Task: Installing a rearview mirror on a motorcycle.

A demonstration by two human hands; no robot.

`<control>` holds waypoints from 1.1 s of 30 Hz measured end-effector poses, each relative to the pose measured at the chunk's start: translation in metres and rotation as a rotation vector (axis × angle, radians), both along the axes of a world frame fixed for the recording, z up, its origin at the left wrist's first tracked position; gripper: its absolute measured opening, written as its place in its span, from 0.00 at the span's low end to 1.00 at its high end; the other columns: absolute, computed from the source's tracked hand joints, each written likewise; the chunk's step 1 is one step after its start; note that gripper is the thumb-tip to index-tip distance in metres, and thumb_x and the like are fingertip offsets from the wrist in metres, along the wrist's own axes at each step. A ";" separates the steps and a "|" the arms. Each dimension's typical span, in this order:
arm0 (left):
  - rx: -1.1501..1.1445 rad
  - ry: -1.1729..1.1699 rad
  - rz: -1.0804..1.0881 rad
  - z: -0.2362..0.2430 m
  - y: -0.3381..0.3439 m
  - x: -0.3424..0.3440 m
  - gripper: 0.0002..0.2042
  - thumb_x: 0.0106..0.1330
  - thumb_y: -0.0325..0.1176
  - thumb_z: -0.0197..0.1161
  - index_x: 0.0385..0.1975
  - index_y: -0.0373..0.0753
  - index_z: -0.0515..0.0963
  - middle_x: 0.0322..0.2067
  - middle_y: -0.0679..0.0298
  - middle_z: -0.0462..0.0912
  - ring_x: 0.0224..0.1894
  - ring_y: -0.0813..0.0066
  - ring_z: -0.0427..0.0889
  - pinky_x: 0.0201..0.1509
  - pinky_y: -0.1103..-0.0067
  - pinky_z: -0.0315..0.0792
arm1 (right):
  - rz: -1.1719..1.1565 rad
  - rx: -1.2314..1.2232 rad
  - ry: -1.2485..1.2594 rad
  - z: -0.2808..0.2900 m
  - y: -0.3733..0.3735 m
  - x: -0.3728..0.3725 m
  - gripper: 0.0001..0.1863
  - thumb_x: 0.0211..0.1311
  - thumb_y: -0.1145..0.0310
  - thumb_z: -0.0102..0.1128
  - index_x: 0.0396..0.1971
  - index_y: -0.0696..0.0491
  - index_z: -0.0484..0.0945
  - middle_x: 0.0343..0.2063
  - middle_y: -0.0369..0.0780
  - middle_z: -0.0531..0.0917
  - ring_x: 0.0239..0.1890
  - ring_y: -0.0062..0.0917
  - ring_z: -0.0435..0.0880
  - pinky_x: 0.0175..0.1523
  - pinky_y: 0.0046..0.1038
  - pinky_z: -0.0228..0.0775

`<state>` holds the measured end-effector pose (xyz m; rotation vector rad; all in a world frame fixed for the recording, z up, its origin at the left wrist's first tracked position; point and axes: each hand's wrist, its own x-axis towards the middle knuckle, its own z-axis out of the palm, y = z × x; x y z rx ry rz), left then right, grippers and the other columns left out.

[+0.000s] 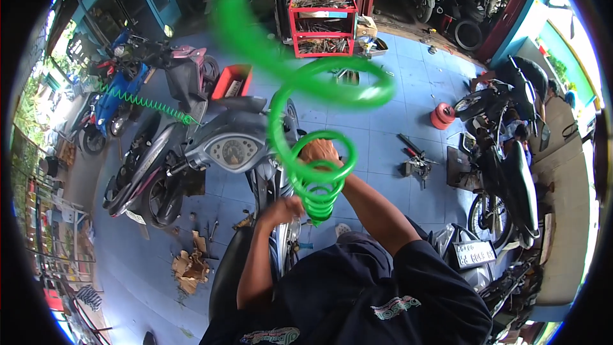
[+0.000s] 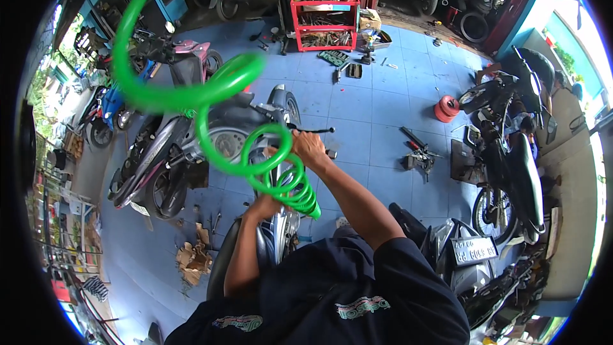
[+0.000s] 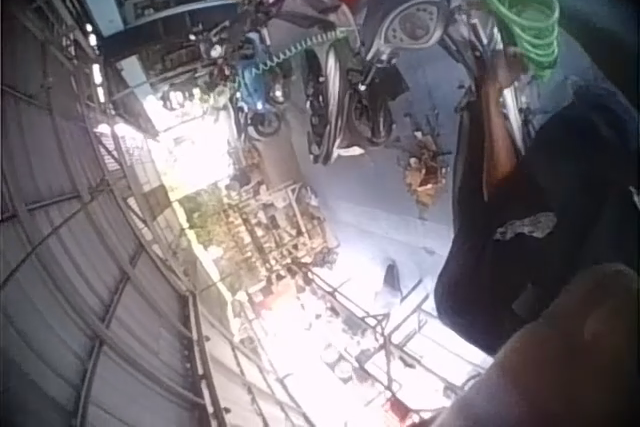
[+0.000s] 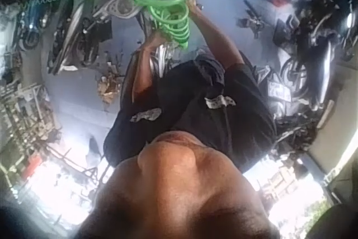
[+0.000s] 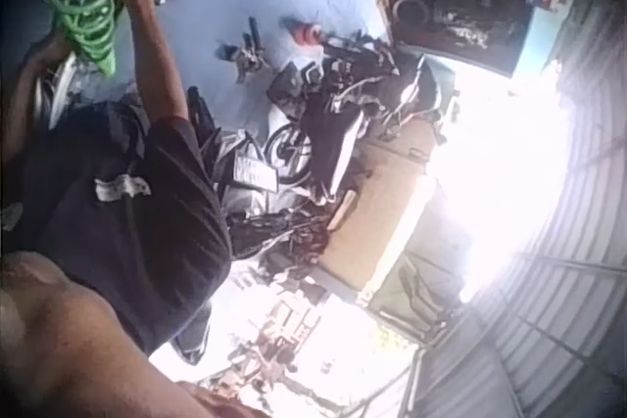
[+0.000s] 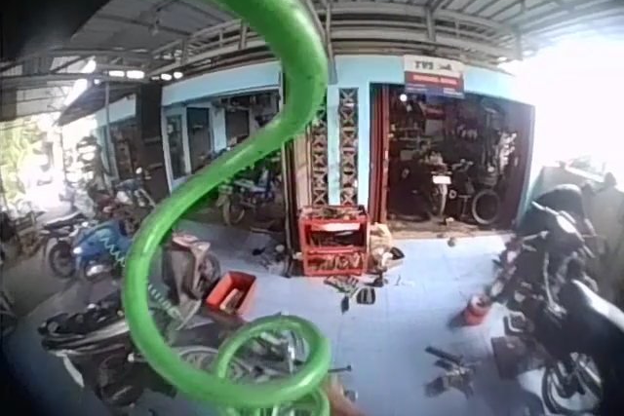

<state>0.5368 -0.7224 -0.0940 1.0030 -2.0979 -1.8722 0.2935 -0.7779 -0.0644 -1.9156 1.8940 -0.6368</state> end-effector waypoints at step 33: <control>-0.156 0.772 1.029 0.136 0.043 -0.123 0.59 0.61 0.23 0.65 0.81 0.51 0.24 0.82 0.51 0.36 0.81 0.43 0.47 0.80 0.53 0.52 | 0.633 0.071 -0.471 0.091 -0.172 0.008 0.33 0.60 0.47 0.73 0.46 0.65 0.81 0.29 0.45 0.90 0.36 0.35 0.90 0.46 0.35 0.80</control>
